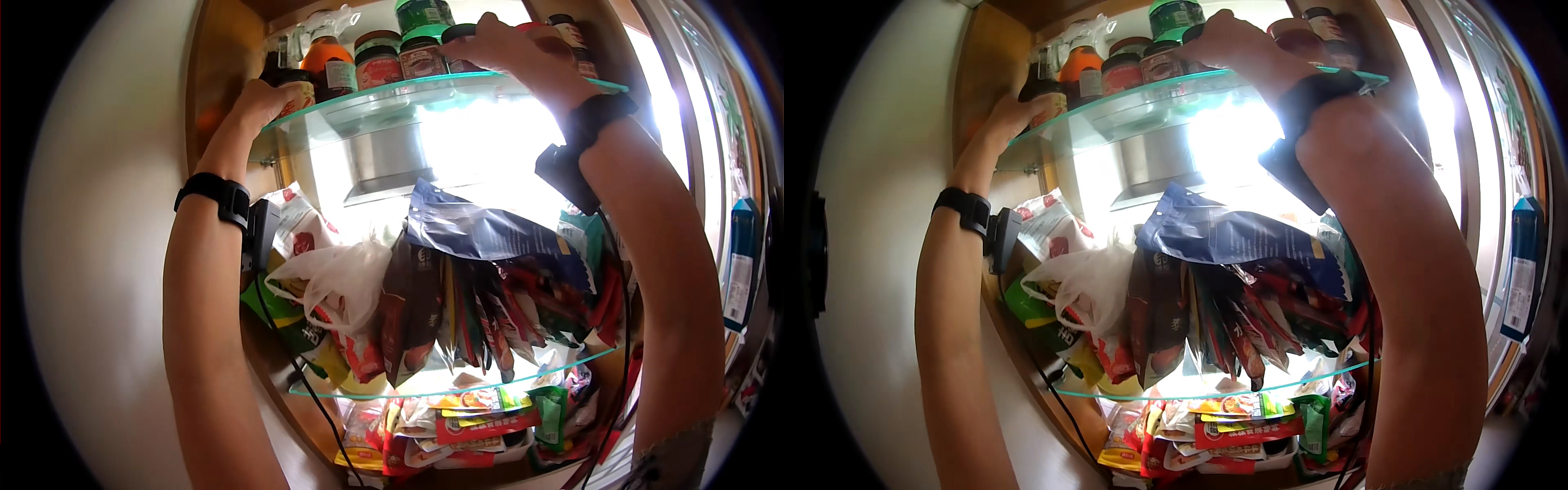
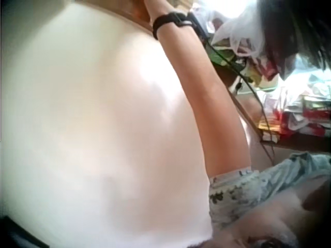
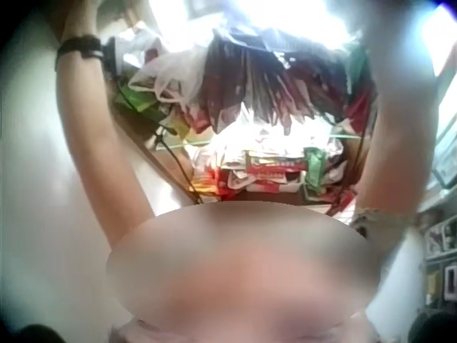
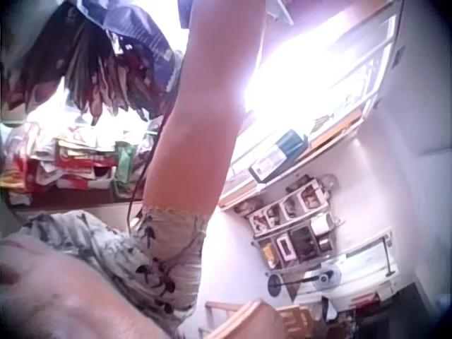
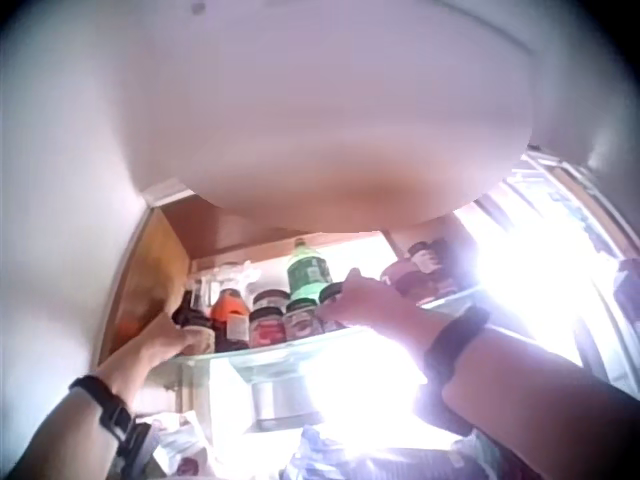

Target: Taking multiple jars and bottles from a pantry shelf and arranging them on a dining table.

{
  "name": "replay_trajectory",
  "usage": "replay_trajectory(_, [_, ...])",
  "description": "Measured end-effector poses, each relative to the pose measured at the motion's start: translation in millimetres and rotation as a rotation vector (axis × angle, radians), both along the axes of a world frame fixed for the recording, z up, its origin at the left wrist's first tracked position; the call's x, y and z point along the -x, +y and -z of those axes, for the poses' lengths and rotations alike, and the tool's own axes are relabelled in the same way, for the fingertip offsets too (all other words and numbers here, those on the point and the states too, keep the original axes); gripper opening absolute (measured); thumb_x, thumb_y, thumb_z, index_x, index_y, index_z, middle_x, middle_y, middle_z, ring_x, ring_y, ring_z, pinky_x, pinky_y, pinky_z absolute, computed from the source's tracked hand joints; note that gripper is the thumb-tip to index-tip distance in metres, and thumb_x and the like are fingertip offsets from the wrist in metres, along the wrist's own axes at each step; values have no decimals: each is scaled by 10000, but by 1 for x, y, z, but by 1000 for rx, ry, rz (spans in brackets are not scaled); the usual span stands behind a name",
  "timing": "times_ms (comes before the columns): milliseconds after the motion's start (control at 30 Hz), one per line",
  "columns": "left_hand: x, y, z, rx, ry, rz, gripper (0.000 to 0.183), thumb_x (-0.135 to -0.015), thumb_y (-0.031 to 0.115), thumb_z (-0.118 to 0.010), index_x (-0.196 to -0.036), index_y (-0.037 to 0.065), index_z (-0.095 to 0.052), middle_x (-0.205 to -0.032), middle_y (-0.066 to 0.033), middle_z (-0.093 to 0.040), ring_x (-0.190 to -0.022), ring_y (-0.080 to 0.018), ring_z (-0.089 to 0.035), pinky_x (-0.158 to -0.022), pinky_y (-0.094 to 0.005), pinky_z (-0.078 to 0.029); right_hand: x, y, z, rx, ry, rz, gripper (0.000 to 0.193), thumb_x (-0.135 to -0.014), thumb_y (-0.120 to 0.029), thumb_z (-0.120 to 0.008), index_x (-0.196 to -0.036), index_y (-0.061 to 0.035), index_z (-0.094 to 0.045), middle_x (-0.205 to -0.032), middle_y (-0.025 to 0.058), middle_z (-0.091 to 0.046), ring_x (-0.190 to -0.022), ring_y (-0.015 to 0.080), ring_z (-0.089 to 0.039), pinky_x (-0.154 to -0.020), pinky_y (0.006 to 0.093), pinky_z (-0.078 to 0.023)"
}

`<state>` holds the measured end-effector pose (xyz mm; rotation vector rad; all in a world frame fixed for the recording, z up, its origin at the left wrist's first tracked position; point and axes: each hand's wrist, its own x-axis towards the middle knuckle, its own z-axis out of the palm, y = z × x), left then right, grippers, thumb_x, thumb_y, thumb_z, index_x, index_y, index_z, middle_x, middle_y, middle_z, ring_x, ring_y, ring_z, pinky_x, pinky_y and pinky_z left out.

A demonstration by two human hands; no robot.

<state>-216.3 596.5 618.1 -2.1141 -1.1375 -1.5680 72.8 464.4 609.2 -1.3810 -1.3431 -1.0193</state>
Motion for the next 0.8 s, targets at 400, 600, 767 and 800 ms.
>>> replay_trajectory(400, [-12,26,-8,154,15,196,498,-626,424,-762,-850,-10,-665,-799,-113,-645,-692,-200,-595,-647,-328,-458,-19,21,-1,27,168,-83,679,-655,-471,-690,-1075,45,-551,-935,126,-643,-798,222,-637,-674,275,-501])
replay_trajectory(600, [-1,40,-11,153,-62,391,478,-610,350,-774,-886,-18,-642,-864,-93,-647,-644,-171,-602,-576,-284,-464,-3,2,20,-166,236,-226,479,-688,-440,-659,-812,23,-672,-698,141,-654,-642,245,-639,-573,342,-502])
replay_trajectory(767, [5,27,-7,178,-303,623,500,-596,353,-781,-944,34,-614,-842,-53,-634,-665,-151,-599,-547,-263,-457,-22,-4,13,-227,162,-418,400,-797,-325,-608,-906,59,-630,-759,115,-631,-662,196,-621,-569,306,-487])
replay_trajectory(800, [11,20,-6,181,-411,665,504,-601,358,-782,-965,58,-604,-849,-42,-629,-712,-146,-598,-578,-271,-464,-26,-10,18,-227,163,-432,400,-797,-325,-608,-906,59,-630,-759,115,-631,-662,196,-621,-569,306,-487])
